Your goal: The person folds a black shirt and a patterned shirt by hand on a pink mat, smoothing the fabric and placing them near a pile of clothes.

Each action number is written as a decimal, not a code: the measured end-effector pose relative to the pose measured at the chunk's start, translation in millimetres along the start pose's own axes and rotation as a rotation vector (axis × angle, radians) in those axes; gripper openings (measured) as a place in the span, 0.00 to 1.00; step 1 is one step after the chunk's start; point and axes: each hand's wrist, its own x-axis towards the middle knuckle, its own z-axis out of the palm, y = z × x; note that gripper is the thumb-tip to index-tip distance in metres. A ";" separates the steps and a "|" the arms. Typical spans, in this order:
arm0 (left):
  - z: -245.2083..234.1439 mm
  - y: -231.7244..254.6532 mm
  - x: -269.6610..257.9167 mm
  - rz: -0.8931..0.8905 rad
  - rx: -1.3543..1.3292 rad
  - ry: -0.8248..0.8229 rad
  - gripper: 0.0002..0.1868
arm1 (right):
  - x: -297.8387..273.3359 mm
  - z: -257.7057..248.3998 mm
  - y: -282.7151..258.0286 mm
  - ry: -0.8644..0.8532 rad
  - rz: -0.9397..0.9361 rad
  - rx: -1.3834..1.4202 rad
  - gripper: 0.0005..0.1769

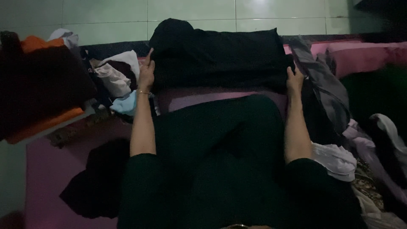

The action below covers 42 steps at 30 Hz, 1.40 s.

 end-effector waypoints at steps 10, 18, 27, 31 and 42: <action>3.8 -82.0 -38.6 -0.478 0.872 0.190 0.33 | 9.5 9.8 28.8 0.093 -0.055 -0.494 0.21; 26.2 -35.8 -47.9 -0.342 0.889 0.365 0.24 | 6.2 11.6 11.0 0.077 -0.036 -0.600 0.27; 4.1 -21.6 -53.7 -0.113 1.373 0.160 0.25 | -30.3 5.2 -16.8 0.040 -0.059 -0.753 0.21; 15.6 -9.6 -53.1 -0.218 1.435 0.112 0.28 | -41.4 24.7 -58.4 0.084 -0.050 -0.922 0.25; 89.0 -2.6 -70.2 0.029 1.183 -0.196 0.44 | -34.5 85.9 -59.9 -0.470 -0.469 -0.916 0.44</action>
